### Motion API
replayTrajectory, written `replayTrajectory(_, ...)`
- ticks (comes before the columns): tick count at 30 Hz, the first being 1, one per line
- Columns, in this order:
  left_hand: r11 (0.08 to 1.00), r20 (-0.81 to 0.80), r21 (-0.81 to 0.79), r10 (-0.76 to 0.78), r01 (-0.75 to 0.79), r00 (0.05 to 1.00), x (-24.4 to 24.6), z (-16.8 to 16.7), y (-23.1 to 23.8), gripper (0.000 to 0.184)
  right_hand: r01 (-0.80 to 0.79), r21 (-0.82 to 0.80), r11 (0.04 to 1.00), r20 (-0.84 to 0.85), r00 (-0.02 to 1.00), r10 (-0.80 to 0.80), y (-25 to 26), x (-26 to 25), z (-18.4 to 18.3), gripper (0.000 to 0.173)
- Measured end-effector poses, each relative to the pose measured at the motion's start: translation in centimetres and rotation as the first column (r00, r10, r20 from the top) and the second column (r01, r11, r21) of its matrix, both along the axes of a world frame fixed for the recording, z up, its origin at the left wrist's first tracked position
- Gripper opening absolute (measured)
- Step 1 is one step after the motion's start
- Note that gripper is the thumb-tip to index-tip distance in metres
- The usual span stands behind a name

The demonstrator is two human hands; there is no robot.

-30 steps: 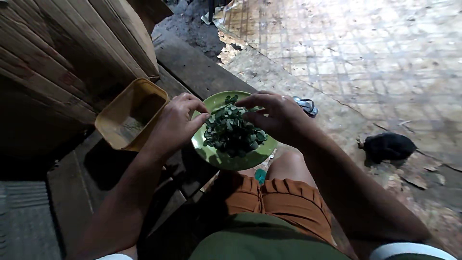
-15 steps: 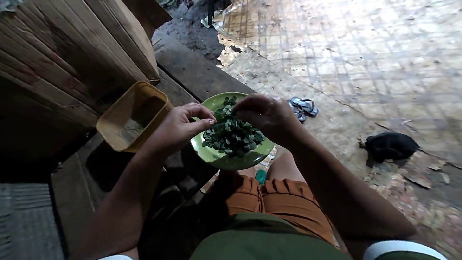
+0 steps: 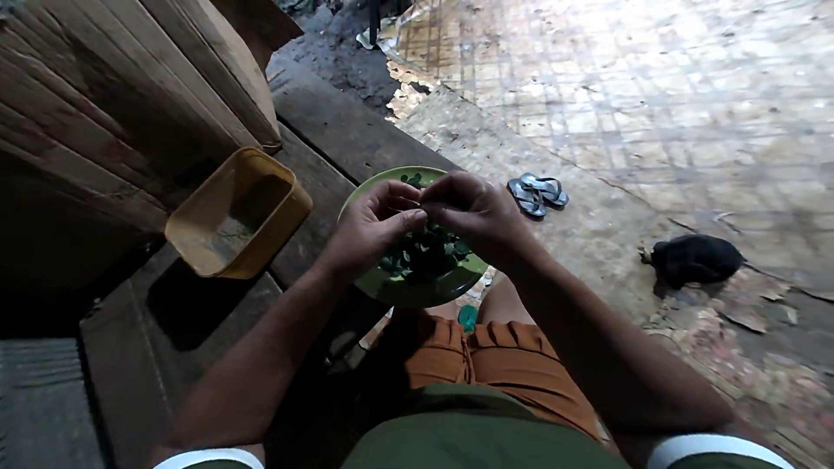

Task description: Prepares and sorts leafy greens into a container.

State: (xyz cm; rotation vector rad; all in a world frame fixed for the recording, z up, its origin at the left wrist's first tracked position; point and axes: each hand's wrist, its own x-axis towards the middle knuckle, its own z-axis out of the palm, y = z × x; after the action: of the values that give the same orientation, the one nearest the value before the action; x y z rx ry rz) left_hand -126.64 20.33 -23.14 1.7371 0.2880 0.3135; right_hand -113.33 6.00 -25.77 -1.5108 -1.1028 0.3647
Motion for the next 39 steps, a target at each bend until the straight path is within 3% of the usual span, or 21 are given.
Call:
replayTrajectory(4,0.998,0.018,-0.044,0.039,-0.039,0.999,0.3,-0.1,-0.1,0.01,0.016,0.023,1.0,-0.015,1.0,-0.015,-0.3,0.0,-0.4,0.008)
replayTrajectory(9,0.997,-0.027,-0.051,0.05,-0.051,0.998,0.3,0.4,0.0,0.011,0.062,0.025,0.998,-0.009,0.998,-0.061,-0.8,0.7,-0.7,0.012)
replayTrajectory(15,0.995,-0.039,0.014,0.098,-0.097,0.994,-0.6,1.2,0.7,0.009,0.076,0.038,0.996,-0.092,0.993,-0.072,-1.5,1.9,-1.0,0.009)
replayTrajectory(18,0.984,-0.031,0.164,0.077,-0.071,0.997,-0.9,0.8,1.2,0.01,0.087,0.02,0.996,-0.083,0.993,-0.085,-1.6,1.9,-1.0,0.009)
replayTrajectory(21,0.924,-0.036,0.382,0.01,0.004,0.999,-1.0,0.5,1.2,0.027,0.074,0.009,0.997,-0.081,0.994,-0.074,-1.7,1.7,-1.0,0.009)
replayTrajectory(24,0.845,0.01,0.534,-0.042,0.03,0.999,-0.6,0.3,0.5,0.03,0.066,0.011,0.998,-0.042,0.997,-0.066,-1.5,1.4,-1.1,0.009)
replayTrajectory(30,0.757,0.06,0.652,0.002,-0.041,0.998,0.4,-0.1,-0.4,0.009,0.034,0.004,0.999,0.001,0.999,-0.034,-1.2,0.8,-0.5,0.01)
replayTrajectory(35,0.697,0.065,0.714,0.027,-0.066,0.998,-0.2,0.5,1.2,0.012,0.071,-0.017,0.997,0.06,0.996,-0.07,-1.3,1.6,-0.8,0.011)
replayTrajectory(39,0.576,0.064,0.799,0.202,-0.171,0.977,-2.5,3.5,4.2,0.017,0.045,-0.17,0.984,0.251,0.968,-0.001,-1.1,1.5,-0.1,0.014)
